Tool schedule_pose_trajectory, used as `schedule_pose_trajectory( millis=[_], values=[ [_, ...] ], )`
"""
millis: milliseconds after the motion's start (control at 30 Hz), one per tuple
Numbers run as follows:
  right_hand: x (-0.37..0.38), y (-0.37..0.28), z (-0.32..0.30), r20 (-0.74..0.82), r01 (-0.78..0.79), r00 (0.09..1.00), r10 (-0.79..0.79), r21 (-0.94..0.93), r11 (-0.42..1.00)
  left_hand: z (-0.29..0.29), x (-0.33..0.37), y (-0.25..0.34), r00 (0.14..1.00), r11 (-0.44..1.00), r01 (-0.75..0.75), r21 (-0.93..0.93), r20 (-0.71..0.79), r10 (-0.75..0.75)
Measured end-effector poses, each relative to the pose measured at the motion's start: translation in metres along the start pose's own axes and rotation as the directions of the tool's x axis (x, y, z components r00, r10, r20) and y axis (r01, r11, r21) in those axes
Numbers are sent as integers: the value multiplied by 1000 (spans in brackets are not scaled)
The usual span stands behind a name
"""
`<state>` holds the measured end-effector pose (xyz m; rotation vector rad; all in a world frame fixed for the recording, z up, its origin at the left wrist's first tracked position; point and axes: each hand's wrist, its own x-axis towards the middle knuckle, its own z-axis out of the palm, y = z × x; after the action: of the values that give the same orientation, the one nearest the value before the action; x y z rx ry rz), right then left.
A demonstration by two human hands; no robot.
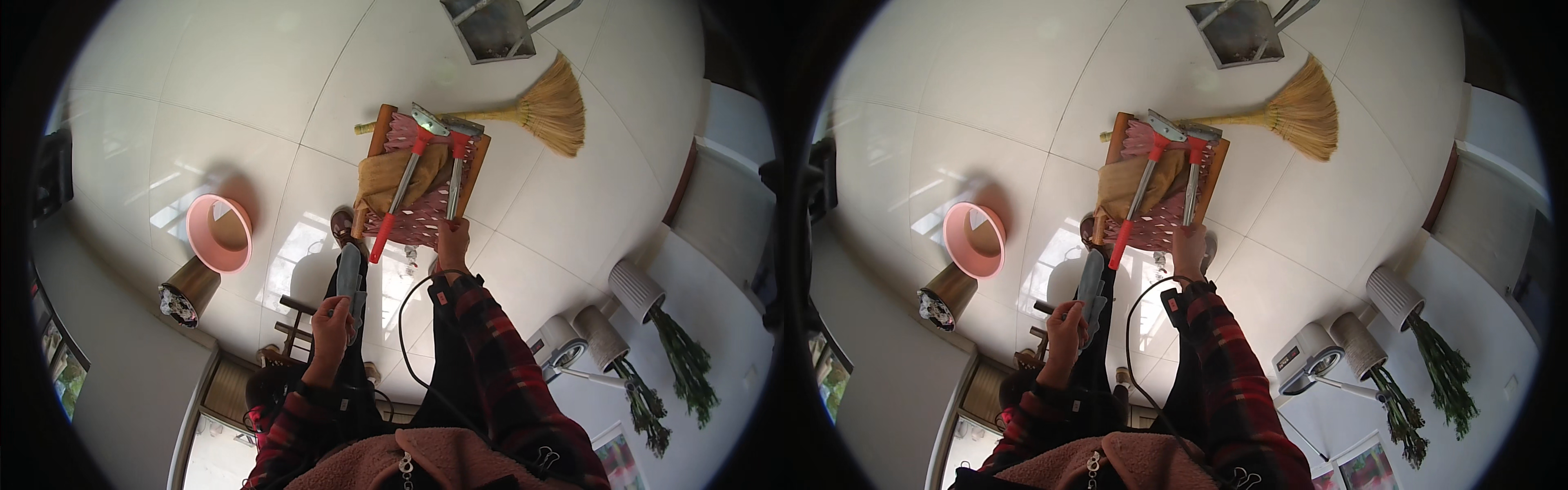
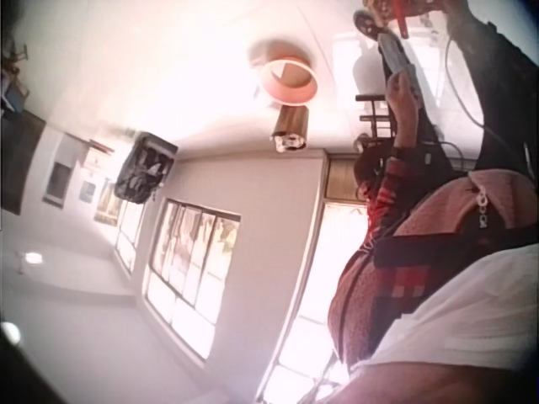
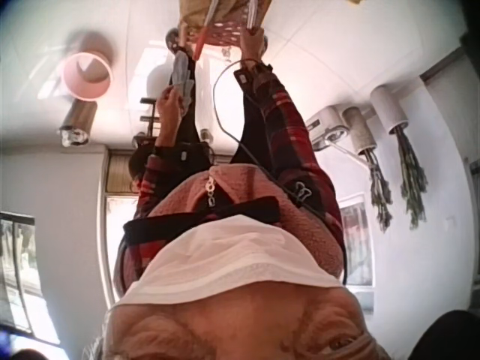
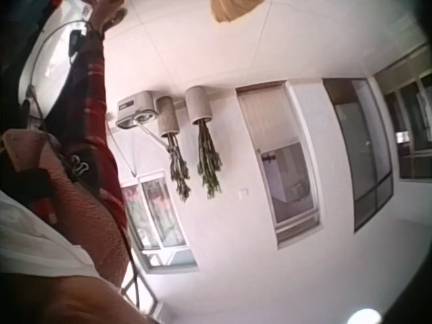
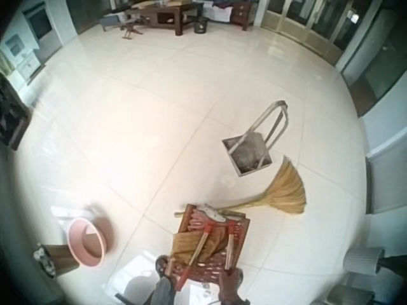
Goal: The person gathers cleaning tools, carries a pink basin of water to a balcony, and cleans a large sliding window. They wipe the glass with a cloth, open and close the window, and then use a long-handled mop to clean the window screen.
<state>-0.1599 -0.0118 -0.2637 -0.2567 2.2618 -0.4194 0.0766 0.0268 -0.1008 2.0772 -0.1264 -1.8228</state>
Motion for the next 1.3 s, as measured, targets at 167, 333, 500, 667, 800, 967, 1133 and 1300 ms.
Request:
schedule_pose_trajectory(
  millis=[167,333,500,667,800,967,1133,1300],
  values=[
    [9,9,-53,37,26,999,-26,6,1000,7,5,3,999,999,-33,-1,-40,33],
    [18,1,-86,91,115,989,-118,47,992,25,4,-1,998,999,-38,-2,-52,38],
    [9,-22,-87,96,245,963,-251,69,967,38,-6,-3,998,997,-66,-36,-18,65],
    [-16,-45,-66,106,180,977,-184,47,983,36,-8,-9,998,999,-31,-12,58,32],
    [-61,-69,-37,353,132,895,-275,378,916,36,-6,-20,977,990,-128,-64,163,137],
    [-121,-92,17,672,-98,715,-195,372,923,24,4,-18,964,990,-136,39,234,124],
    [-171,-110,67,805,-147,571,-162,294,944,-14,21,4,926,962,-127,-243,318,203],
    [-187,-128,118,882,-80,453,-131,186,979,-60,43,23,953,939,-52,-340,266,149]
  ],
)
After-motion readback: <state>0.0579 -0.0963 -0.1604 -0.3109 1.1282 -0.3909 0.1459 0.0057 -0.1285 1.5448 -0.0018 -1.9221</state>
